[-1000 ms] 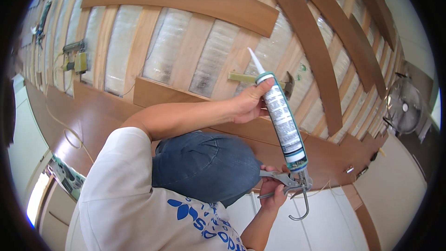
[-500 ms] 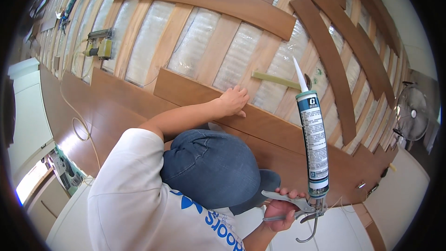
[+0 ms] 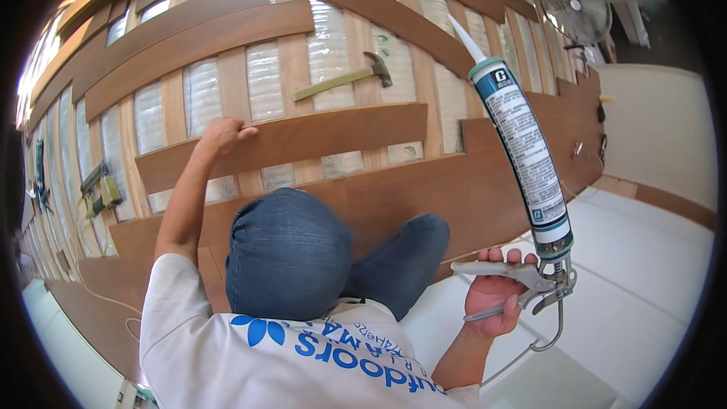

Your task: The person installs wooden flooring planks by positioning them, tapping them into place with a hammer, and securing them using a pneumatic nail gun and adhesive from a caulk gun.

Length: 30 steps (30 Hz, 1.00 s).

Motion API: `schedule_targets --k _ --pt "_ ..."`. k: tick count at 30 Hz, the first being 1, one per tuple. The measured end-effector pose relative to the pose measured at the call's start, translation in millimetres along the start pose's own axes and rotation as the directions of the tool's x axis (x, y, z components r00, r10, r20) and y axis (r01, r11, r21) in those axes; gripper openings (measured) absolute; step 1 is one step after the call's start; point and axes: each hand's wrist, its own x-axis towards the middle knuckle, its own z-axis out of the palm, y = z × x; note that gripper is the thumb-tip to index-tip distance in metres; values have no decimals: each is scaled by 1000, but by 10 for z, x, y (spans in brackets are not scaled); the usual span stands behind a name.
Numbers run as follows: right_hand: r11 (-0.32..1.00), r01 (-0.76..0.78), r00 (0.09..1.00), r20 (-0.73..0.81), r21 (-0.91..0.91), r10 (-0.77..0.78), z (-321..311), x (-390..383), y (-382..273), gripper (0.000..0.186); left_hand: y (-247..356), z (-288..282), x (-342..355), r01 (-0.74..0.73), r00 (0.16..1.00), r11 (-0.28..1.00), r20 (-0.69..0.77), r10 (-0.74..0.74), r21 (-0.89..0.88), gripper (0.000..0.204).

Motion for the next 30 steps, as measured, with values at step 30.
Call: schedule_targets --k 30 --pt "984 68 996 -62 165 -59 -737 128 -348 71 2114 -1694 -123 -275 913 919 -223 342 282 120"
